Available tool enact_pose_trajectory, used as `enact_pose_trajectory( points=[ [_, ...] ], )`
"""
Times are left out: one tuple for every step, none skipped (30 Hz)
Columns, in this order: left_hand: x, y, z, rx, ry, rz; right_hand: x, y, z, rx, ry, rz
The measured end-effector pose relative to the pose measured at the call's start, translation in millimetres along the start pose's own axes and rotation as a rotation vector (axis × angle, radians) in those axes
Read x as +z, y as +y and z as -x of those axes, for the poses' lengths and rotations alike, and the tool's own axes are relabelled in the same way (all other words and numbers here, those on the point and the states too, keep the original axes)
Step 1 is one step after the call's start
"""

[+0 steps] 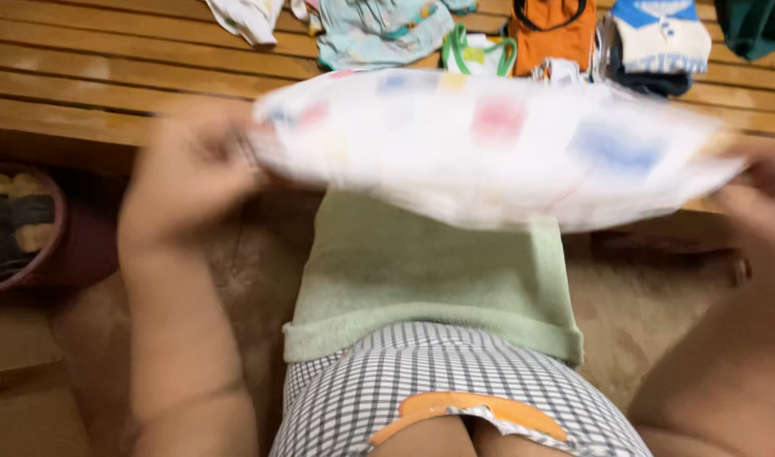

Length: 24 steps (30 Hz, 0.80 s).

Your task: The person folds several small garments one by one on a towel placed on their lap. They pick up each item, unfold it, fold it neatly, and place it into a growing stack on the wooden bench.

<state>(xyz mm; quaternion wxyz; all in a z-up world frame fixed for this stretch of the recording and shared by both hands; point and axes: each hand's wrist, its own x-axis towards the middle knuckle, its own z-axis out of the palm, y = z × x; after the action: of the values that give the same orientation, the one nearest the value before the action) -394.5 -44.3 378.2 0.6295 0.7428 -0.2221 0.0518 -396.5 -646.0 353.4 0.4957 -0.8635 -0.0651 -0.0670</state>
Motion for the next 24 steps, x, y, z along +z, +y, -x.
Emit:
enact_pose_trajectory(
  points=[
    [3,-9,12,-0.090,-0.149,-0.133,-6,5,13,0.034,-0.043,0.124],
    [11,-19,20,-0.176,-0.301,-0.263,-5,9,18,0.195,-0.214,0.350],
    [27,-33,33,-0.284,-0.376,-0.318,0,17,28,0.358,-0.381,0.573],
    [40,-46,47,-0.392,-0.452,-0.374,7,25,40,0.314,-0.439,0.535],
    [49,-55,56,-0.494,-0.489,-0.383,19,32,45,0.263,-0.495,0.497],
    [56,-63,64,-0.596,-0.525,-0.391,28,37,47,0.212,-0.551,0.458],
    [59,-69,69,-0.699,-0.561,-0.402,31,40,47,0.275,-0.578,0.393],
    [58,-73,72,-0.686,-0.535,-0.334,32,42,45,0.338,-0.605,0.327],
    [54,-78,73,-0.668,-0.507,-0.268,32,45,42,0.398,-0.627,0.261],
    [50,-84,73,-0.650,-0.480,-0.203,30,48,40,0.384,-0.638,0.223],
    [45,-89,73,-0.633,-0.452,-0.099,24,50,35,0.369,-0.651,0.188],
    [40,-95,72,-0.615,-0.423,0.004,20,53,34,0.354,-0.662,0.152],
    [35,-100,72,-0.590,-0.391,0.102,17,56,31,0.315,-0.676,0.092],
    [30,-106,73,-0.556,-0.364,0.125,14,59,29,0.275,-0.690,0.032],
    [27,-112,75,-0.525,-0.339,0.149,12,62,27,0.237,-0.705,-0.027],
    [28,-119,75,-0.493,-0.314,0.173,16,67,24,0.277,-0.603,-0.116],
    [33,-130,71,-0.526,-0.183,0.206,22,73,21,0.319,-0.500,-0.202],
    [40,-143,64,-0.556,-0.051,0.239,26,79,17,0.360,-0.396,-0.288],
    [48,-154,59,-0.591,0.080,0.273,38,88,14,0.431,-0.242,-0.199],
    [57,-166,53,-0.641,0.133,0.250,57,99,9,0.500,-0.088,-0.109],
    [64,-175,49,-0.693,0.187,0.224,71,108,3,0.600,-0.106,-0.014],
    [71,-181,49,-0.745,0.240,0.197,80,116,0,0.698,-0.125,0.082],
    [74,-185,48,-0.765,0.258,0.166,87,122,-1,0.707,-0.123,0.005],
    [78,-187,50,-0.784,0.276,0.136,96,128,-2,0.715,-0.123,-0.073]
  ],
)
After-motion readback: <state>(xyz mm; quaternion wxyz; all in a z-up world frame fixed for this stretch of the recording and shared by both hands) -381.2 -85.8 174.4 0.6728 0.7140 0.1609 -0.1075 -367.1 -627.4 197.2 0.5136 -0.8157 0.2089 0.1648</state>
